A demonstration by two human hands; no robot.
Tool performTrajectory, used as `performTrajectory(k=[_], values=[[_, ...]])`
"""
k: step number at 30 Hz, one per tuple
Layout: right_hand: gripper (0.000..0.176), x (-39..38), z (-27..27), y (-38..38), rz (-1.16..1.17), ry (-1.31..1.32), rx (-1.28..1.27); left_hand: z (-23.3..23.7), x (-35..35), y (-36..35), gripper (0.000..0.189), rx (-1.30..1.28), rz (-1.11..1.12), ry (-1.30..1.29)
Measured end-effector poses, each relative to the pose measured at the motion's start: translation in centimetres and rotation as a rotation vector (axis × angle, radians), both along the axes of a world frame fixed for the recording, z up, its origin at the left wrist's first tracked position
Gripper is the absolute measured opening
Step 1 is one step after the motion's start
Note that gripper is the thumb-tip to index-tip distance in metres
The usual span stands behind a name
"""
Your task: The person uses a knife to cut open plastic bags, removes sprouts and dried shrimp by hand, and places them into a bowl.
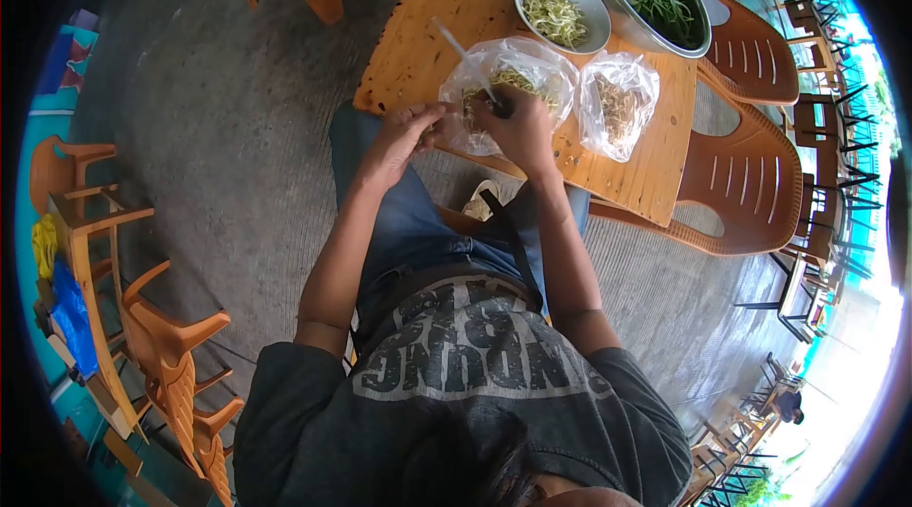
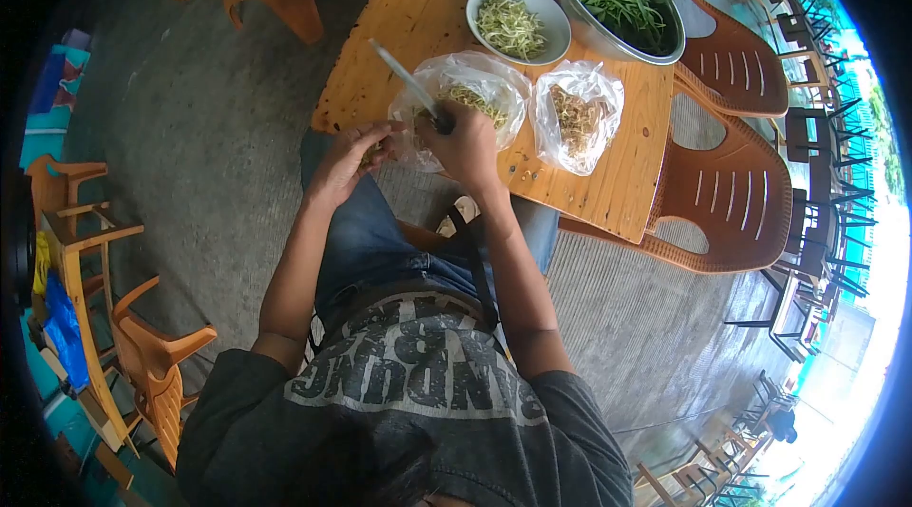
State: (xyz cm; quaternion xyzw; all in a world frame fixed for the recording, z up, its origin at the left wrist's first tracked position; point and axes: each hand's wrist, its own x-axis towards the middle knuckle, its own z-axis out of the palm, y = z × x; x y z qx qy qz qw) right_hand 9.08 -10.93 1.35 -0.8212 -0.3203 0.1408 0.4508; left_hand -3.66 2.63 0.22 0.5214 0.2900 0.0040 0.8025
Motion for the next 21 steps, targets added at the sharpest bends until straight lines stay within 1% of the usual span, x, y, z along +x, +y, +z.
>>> performTrajectory(k=[2,5,9,11,14,15,17,19,21], values=[[0.022,0.4,0.3,-0.6,0.038,0.133,0.123,0.5,0.2,-0.3,0.026,-0.011,0.015,-0.044],[0.02,0.7,2.5,-1.4,0.085,0.346,0.121,1.0,1.1,-0.6,0.023,-0.021,0.043,-0.103],[0.019,1.1,3.8,-2.0,0.047,0.478,0.131,2.3,2.7,-1.3,0.021,-0.017,0.062,-0.17],[0.018,1.3,4.2,-2.5,0.011,0.553,0.119,2.4,3.1,-1.6,0.018,-0.008,0.066,-0.156],[0.016,1.7,4.7,-3.6,-0.067,0.366,0.164,1.9,3.1,-1.6,0.016,0.01,0.047,-0.148],[0.015,2.5,4.1,-4.5,-0.084,0.381,0.254,1.7,3.0,-1.5,0.016,0.017,0.038,-0.147],[0.013,3.6,4.4,-6.3,-0.22,0.288,0.37,1.3,2.4,-1.0,0.018,0.025,0.025,-0.134],[0.012,5.4,4.5,-8.7,-0.39,0.128,0.327,1.0,1.9,-0.4,0.019,0.048,0.017,-0.107],[0.014,6.4,5.4,-10.5,-0.547,-0.064,0.114,0.8,1.5,0.0,0.019,0.087,0.024,-0.06]])
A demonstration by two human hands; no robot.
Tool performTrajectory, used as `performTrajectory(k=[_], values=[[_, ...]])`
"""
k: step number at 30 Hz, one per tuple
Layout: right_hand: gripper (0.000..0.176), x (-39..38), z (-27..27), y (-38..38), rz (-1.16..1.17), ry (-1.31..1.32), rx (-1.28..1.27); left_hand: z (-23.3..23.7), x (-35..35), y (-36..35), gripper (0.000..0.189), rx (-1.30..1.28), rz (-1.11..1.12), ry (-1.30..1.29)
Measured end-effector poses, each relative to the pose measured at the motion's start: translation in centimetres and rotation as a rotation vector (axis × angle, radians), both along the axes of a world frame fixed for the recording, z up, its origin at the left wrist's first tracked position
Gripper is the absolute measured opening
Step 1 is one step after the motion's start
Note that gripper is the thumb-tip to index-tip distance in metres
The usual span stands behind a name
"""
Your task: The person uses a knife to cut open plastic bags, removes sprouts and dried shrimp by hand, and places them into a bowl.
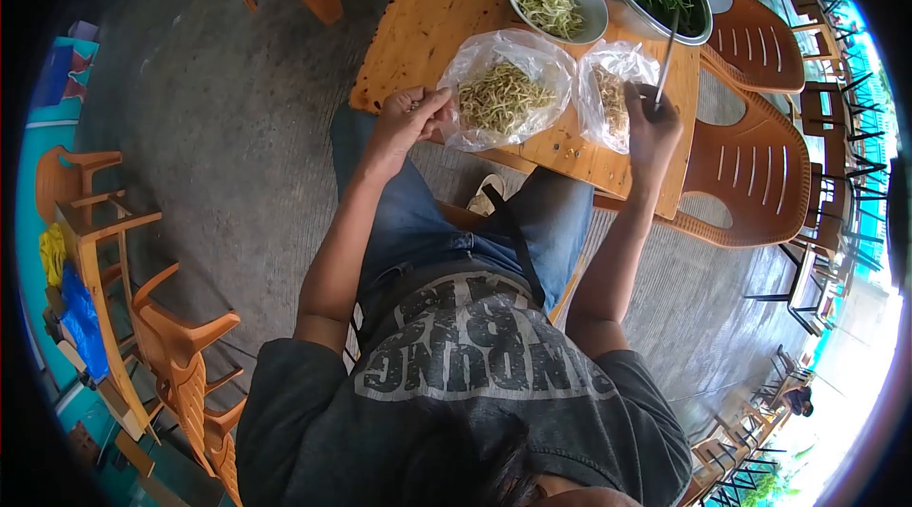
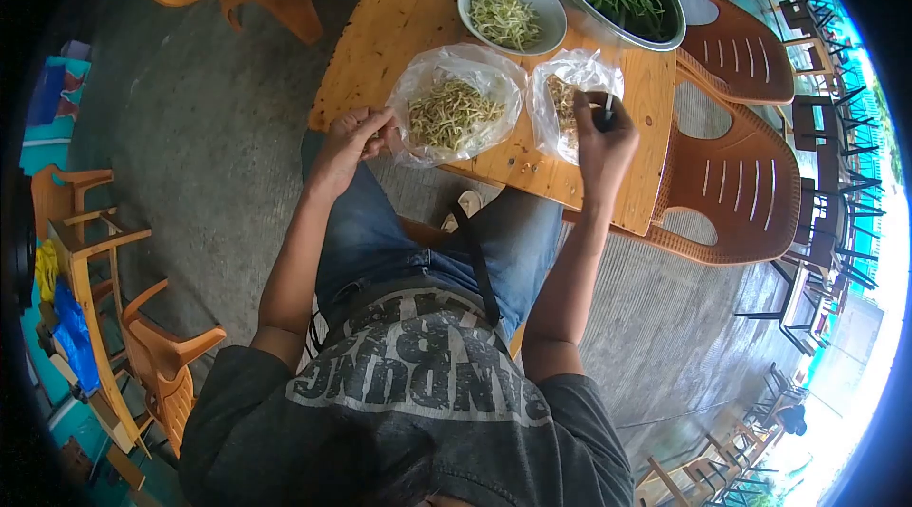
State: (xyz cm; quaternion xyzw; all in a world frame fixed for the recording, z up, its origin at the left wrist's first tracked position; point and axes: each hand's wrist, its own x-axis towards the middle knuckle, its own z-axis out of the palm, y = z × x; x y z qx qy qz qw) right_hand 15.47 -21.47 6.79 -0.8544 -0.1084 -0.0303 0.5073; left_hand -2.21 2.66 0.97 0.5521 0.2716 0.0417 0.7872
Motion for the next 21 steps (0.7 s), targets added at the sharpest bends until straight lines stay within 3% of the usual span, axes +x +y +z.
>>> performTrajectory(k=[1,3,5,11,14,17,21], values=[[0.019,0.7,-0.9,-0.9,-0.039,-0.176,-0.143,0.0,0.1,0.0,0.02,0.087,-0.019,0.038],[0.02,1.4,-2.5,-2.5,-0.04,-0.198,-0.229,0.2,0.2,0.0,0.022,0.262,-0.053,0.116],[0.021,1.6,-3.4,-3.5,-0.049,-0.149,-0.312,0.1,0.9,-0.4,0.024,0.473,-0.094,0.019],[0.023,0.2,-3.2,-1.6,-0.096,-0.167,-0.182,0.8,3.8,-3.1,0.012,0.891,-0.127,-0.151],[0.026,0.1,-3.1,-1.6,-0.08,-0.213,-0.124,-1.1,5.0,-3.5,0.013,1.044,-0.109,-0.169],[0.026,-0.1,-2.7,-2.1,-0.066,-0.157,-0.16,-1.1,5.1,-3.7,0.013,1.104,-0.147,-0.114],[0.023,-0.9,-3.0,-1.8,-0.005,-0.111,0.082,-0.3,5.1,-2.9,0.013,0.897,-0.157,-0.096]])
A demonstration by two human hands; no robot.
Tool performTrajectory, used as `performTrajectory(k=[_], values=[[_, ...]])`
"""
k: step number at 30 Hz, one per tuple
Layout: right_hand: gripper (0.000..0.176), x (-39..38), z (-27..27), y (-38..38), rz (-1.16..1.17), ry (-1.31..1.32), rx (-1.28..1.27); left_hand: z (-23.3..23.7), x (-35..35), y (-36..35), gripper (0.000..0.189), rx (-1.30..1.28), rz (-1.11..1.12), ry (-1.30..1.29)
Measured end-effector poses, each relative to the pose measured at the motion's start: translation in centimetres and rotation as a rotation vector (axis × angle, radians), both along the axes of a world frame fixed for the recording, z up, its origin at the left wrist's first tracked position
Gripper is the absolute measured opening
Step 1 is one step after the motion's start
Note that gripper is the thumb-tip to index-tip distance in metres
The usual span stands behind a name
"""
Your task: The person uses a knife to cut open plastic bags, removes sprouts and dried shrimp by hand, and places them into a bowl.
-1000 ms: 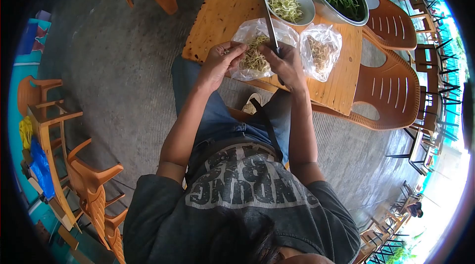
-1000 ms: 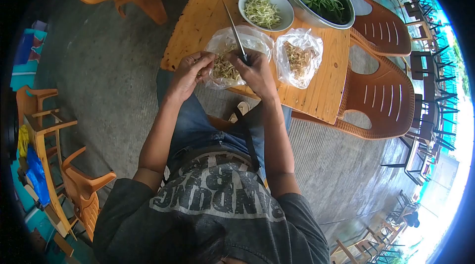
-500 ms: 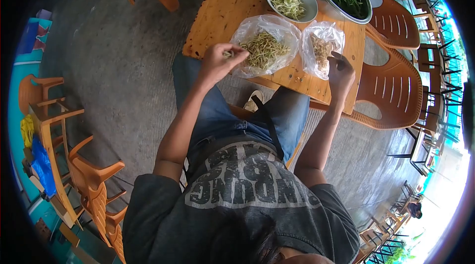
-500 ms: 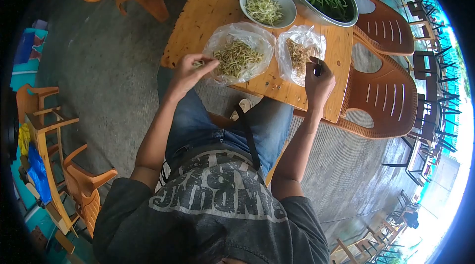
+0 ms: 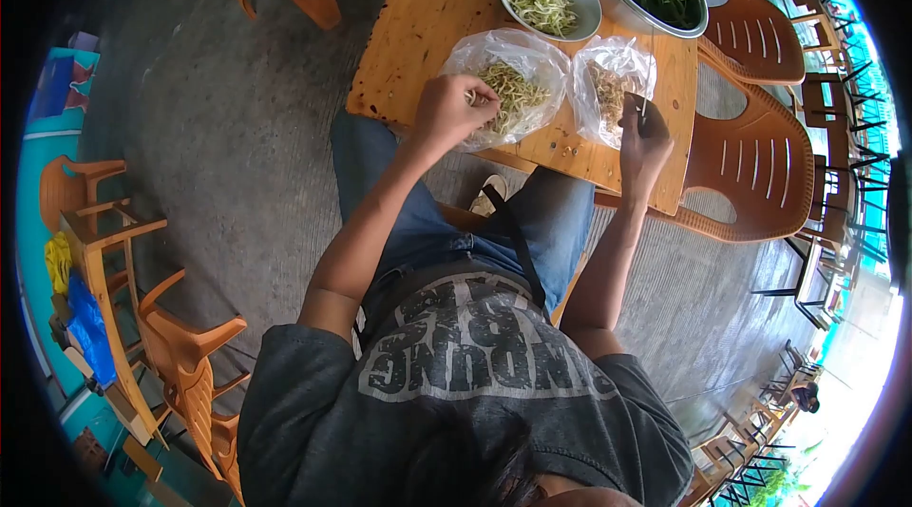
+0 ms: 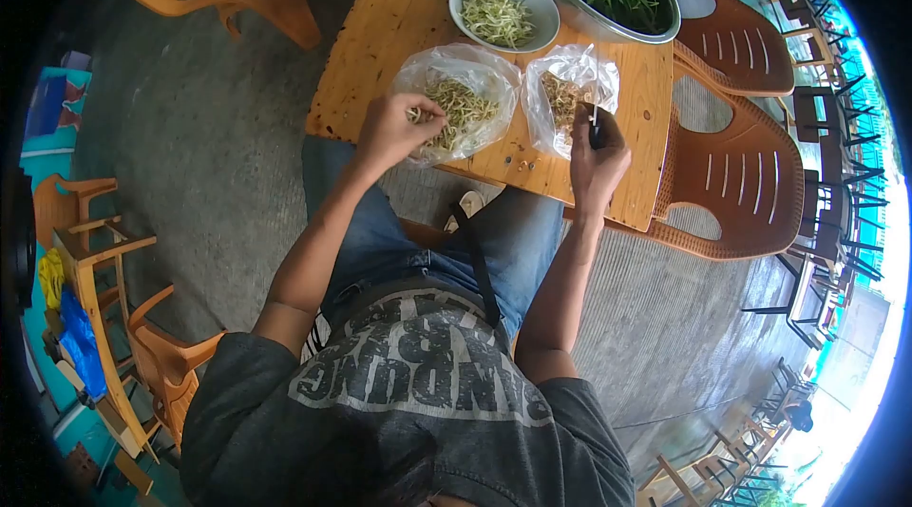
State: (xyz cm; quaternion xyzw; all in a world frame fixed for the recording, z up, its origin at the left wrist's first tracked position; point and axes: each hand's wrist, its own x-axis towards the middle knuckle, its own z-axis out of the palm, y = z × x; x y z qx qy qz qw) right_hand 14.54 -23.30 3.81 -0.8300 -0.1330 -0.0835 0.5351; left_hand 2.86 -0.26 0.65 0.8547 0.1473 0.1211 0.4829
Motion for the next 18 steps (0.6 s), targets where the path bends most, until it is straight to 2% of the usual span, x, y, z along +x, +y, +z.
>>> performTrajectory(k=[2,5,10,11,13,18], values=[[0.02,-0.9,0.1,1.0,0.071,0.057,0.144,-0.8,0.4,0.7,0.014,-0.253,0.012,-0.028],[0.019,-3.3,1.7,3.4,0.165,0.406,0.294,1.5,0.4,1.0,0.015,-0.882,0.061,0.065],[0.022,-5.0,0.0,8.0,0.4,0.432,0.292,1.3,0.7,0.9,0.017,-1.19,0.03,0.084],[0.022,-4.9,-1.4,8.6,0.455,0.369,0.348,1.4,0.7,0.7,0.017,-1.224,0.035,0.083],[0.023,-4.9,-1.6,9.2,0.449,0.362,0.217,1.3,0.6,0.8,0.018,-1.279,0.032,0.08],[0.025,-4.6,-2.2,9.1,0.452,0.366,0.172,0.8,0.7,0.5,0.019,-1.385,0.081,0.092]])
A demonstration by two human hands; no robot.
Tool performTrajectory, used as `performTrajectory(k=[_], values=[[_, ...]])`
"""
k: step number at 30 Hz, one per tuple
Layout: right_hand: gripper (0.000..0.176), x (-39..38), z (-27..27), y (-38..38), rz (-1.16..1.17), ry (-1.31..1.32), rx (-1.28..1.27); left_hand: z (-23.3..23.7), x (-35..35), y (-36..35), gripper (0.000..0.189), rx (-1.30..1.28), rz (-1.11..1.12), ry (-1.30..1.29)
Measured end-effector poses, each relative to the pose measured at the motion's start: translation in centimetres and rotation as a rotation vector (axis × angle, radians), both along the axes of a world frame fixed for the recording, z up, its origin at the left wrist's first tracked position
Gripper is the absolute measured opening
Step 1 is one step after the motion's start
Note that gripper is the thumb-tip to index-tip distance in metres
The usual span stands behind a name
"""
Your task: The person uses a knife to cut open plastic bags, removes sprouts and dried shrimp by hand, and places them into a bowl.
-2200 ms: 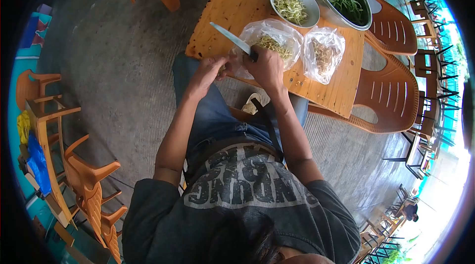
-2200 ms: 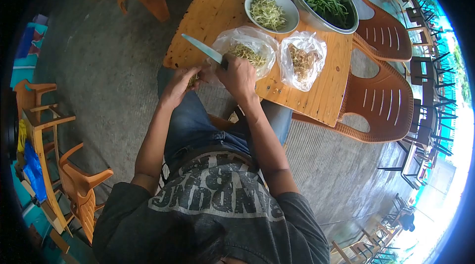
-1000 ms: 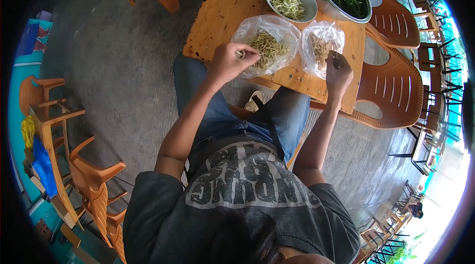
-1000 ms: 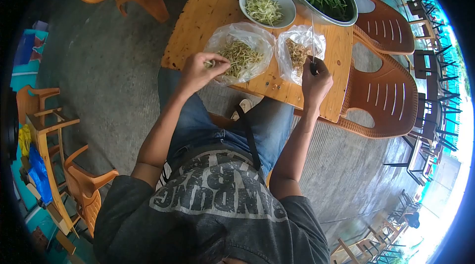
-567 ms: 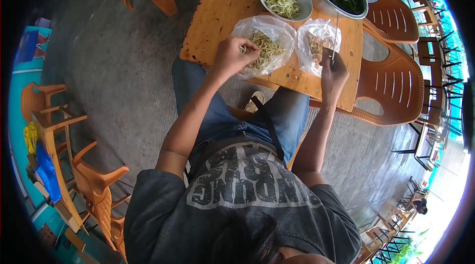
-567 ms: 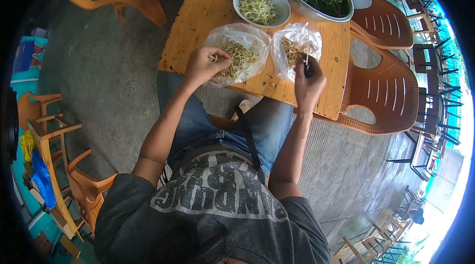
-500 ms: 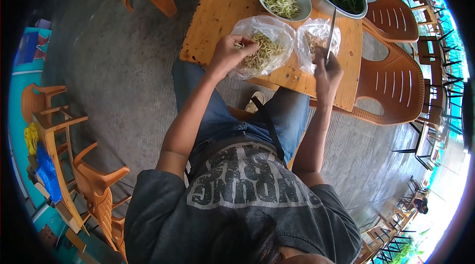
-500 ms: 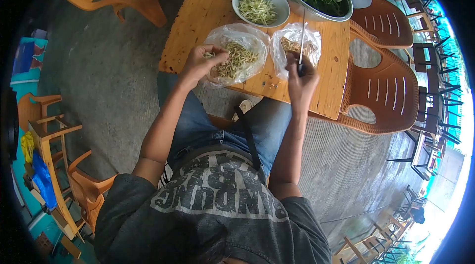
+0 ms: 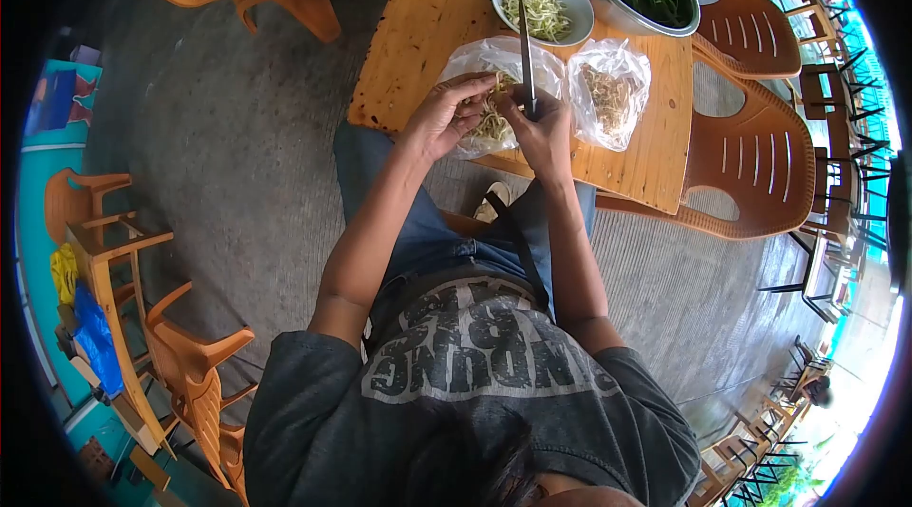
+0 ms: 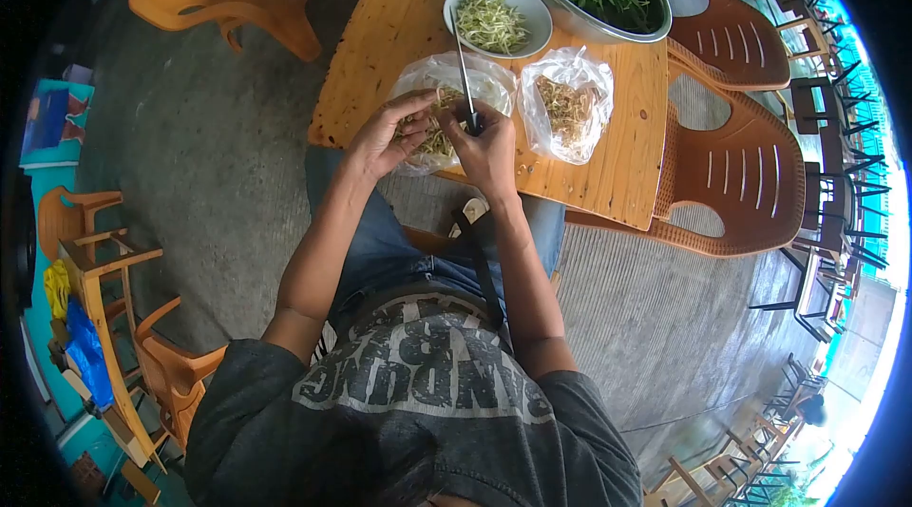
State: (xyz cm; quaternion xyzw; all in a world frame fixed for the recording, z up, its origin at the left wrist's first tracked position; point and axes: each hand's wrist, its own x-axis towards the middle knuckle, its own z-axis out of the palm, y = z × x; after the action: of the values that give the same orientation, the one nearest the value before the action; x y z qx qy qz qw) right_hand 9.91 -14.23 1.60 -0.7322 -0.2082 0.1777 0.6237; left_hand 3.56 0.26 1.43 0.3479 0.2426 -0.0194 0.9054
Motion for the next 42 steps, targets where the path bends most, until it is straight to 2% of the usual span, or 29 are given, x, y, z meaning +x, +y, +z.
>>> performTrajectory(k=[1,4,8,12,15,18,27,30,33,36,39,40,42], values=[[0.025,0.1,0.2,-0.1,0.006,0.014,-0.012,-0.1,0.0,-0.1,0.018,0.022,0.004,0.004],[0.03,-0.2,0.7,-0.3,-0.013,-0.166,-0.039,-0.1,-0.1,-0.2,0.015,0.086,0.013,-0.005],[0.049,-0.7,4.1,-1.3,0.077,0.299,0.112,-0.4,-0.4,-0.2,0.011,0.14,-0.007,-0.046],[0.043,-1.0,3.2,-1.4,0.199,0.267,0.119,0.0,-0.4,-0.2,0.012,0.14,-0.022,-0.032],[0.042,-1.2,3.1,-1.4,0.178,0.32,0.127,-0.1,-0.4,-0.2,0.012,0.1,-0.022,-0.02],[0.039,-1.2,2.8,-1.3,0.189,0.236,0.109,0.0,-0.6,-0.3,0.013,0.128,-0.036,-0.039],[0.028,-1.1,1.9,-1.2,0.178,0.183,0.121,0.4,-0.8,-0.5,0.012,0.345,-0.042,-0.044],[0.027,-1.1,1.2,-1.0,0.154,0.088,0.097,0.8,-0.6,-0.8,0.012,0.482,-0.018,-0.036],[0.029,-0.9,0.7,-0.8,0.096,0.057,0.076,1.6,-0.9,-0.9,0.012,0.515,-0.068,-0.023],[0.031,-0.6,1.5,-0.8,-0.008,0.103,0.009,1.4,-1.5,-0.3,0.018,0.299,-0.09,-0.062],[0.034,-0.1,2.1,-1.1,-0.095,-0.284,-0.451,1.0,-1.9,0.5,0.023,0.018,0.025,-0.113],[0.027,0.1,1.0,-1.2,-0.144,-0.398,-0.355,0.9,-2.2,0.9,0.026,0.008,0.007,-0.139],[0.022,0.3,0.3,-1.2,-0.156,-0.455,-0.378,0.7,-2.5,1.3,0.025,-0.018,0.012,-0.151]])
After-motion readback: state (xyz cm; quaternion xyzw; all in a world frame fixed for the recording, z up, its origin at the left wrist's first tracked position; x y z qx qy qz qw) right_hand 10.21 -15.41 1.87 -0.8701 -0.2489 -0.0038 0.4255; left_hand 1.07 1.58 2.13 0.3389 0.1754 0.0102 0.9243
